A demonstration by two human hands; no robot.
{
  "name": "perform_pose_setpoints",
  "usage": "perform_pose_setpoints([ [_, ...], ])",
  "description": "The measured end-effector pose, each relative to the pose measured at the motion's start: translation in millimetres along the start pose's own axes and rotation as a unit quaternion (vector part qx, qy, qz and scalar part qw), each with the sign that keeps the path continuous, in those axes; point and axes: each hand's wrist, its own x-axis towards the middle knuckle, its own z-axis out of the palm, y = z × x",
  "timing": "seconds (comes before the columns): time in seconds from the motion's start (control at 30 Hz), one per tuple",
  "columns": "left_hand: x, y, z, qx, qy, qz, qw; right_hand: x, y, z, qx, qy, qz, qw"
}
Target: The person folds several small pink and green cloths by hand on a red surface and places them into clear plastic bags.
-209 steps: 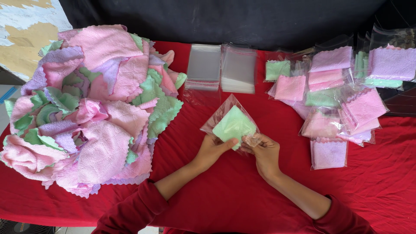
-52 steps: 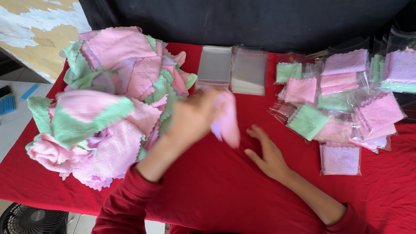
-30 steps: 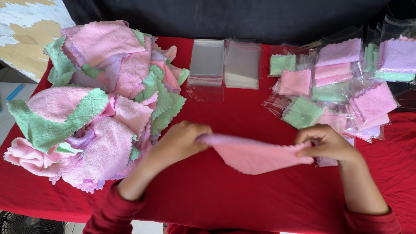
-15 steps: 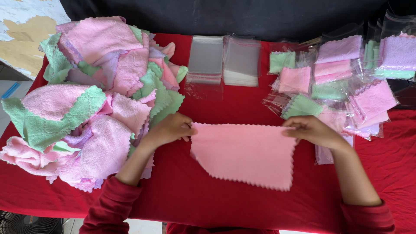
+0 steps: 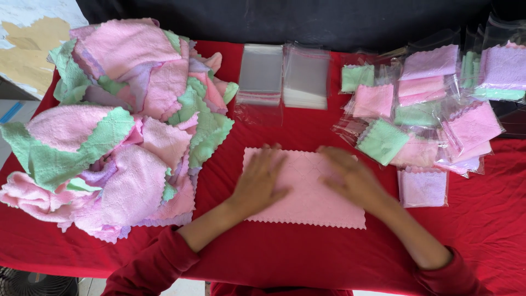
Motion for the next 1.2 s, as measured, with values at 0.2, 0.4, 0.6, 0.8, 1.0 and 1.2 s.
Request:
perform_pose_setpoints([
  [0.2,-7.0,1.8,0.9,-0.021,-0.114,-0.028,0.993,-21.9,43.9,76.7,0.025,-0.152,-0.019,0.988],
  [0.4,-6.6,-1.4,-7.1,0.023,-0.089,-0.081,0.992,-8.0,36.1,58.1,0.024,-0.167,0.015,0.985],
  [0.6,-18.2,-46.6,33.7,0.266,0.038,-0.246,0.931,-9.5,38.6,67.7,0.039,-0.173,0.041,0.983],
  [0.8,-33.5,-50.2,60.6,0.201,0.030,-0.211,0.956,-12.2,38.1,71.0,0.047,-0.149,0.044,0.987],
  [1.0,9.1,18.6,-11.1,-0.098,-0.120,-0.224,0.962,-36.8,63.4,81.3,-0.048,0.042,0.010,0.998],
  [1.2,50.0,62.6,37.9,-0.076,-0.162,-0.169,0.969,-79.7,82.0,69.8,-0.057,0.120,0.064,0.989],
])
